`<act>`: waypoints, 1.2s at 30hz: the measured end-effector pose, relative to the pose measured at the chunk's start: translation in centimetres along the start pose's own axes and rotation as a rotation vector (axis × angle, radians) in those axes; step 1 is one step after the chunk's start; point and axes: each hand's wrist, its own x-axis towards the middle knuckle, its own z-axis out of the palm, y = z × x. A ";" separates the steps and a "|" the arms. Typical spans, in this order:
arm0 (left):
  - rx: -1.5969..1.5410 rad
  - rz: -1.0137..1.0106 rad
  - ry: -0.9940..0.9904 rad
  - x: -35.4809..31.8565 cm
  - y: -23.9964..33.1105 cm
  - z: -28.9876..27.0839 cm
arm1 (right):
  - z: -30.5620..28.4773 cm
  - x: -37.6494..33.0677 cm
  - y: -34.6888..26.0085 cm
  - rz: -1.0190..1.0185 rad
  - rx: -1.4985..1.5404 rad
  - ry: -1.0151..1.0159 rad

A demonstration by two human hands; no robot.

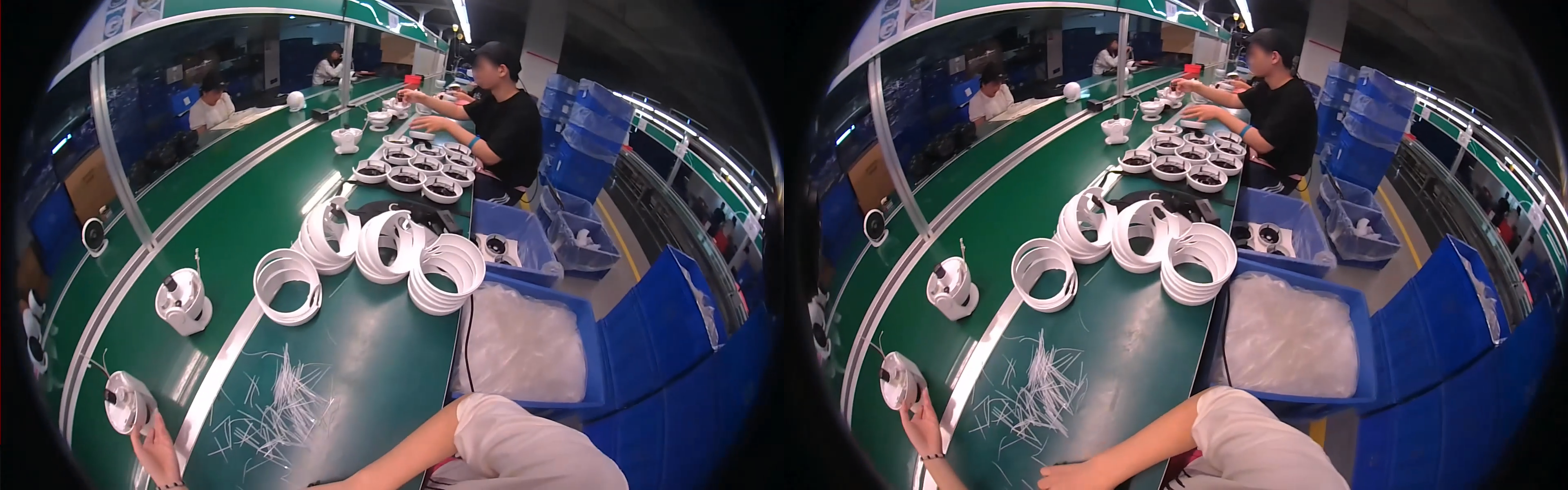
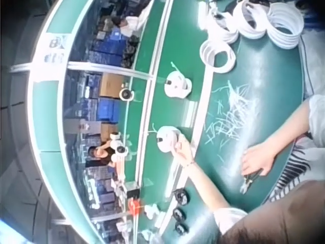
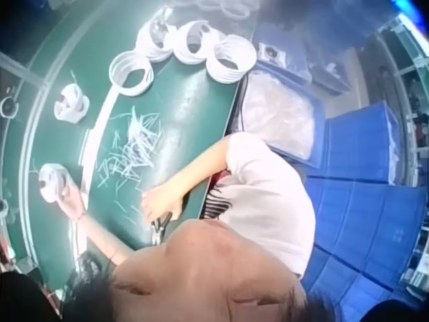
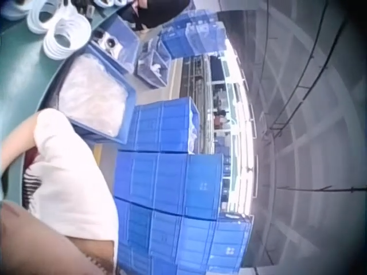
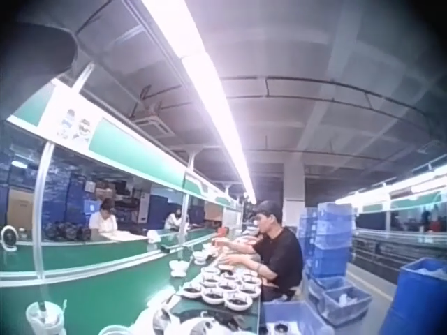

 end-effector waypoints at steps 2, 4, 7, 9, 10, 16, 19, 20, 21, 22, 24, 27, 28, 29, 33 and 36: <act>0.269 0.074 -0.061 -3.2 0.6 0.3 | 0.9 0.2 0.4 -0.014 -0.135 -0.056; 0.335 0.148 -0.003 -6.0 -0.3 1.7 | 9.4 -3.2 6.4 0.073 -0.242 -0.018; 0.242 0.188 0.064 -10.4 -1.6 1.3 | 0.2 0.0 -0.5 0.105 -0.192 -0.013; 0.241 0.175 0.010 -12.4 -3.2 2.1 | -0.5 -1.0 -0.3 0.258 -0.243 -0.099; 0.282 0.171 0.014 -13.6 -3.8 3.0 | -1.3 -1.2 -0.2 0.366 -0.299 -0.114; 0.440 0.342 0.082 -19.5 -1.8 2.8 | -3.2 -1.8 -0.4 0.397 -0.519 -0.133; 0.432 0.390 0.085 -19.9 -0.8 1.8 | -3.1 -1.8 -0.6 0.393 -0.544 -0.179; 0.430 0.399 0.083 -20.1 -0.5 1.8 | -2.9 -1.7 -0.7 0.370 -0.564 -0.163; 0.417 0.412 0.068 -20.4 0.0 1.6 | -3.0 -1.5 -0.7 0.344 -0.582 -0.147; 0.395 0.438 0.068 -21.2 0.7 1.4 | -3.4 -0.9 -0.9 0.308 -0.574 -0.167; 0.383 0.482 -0.010 -21.8 2.3 0.8 | -5.7 0.2 -0.3 0.317 -0.497 -0.176; 0.713 0.783 0.246 -21.6 4.6 -0.5 | -11.4 1.4 4.1 0.344 -0.724 0.317; 0.859 0.927 0.303 -22.3 6.1 -0.3 | -14.4 1.3 5.2 0.453 -0.775 0.439; 1.000 1.002 0.380 -22.5 7.7 -0.9 | -17.5 0.7 6.6 0.473 -1.011 0.568; 1.727 1.001 0.878 -24.2 12.2 -6.6 | -23.5 -1.7 12.4 0.988 -1.180 0.482; 2.016 0.860 0.984 -23.9 11.8 -10.0 | -23.4 -1.7 14.3 1.097 -1.120 0.425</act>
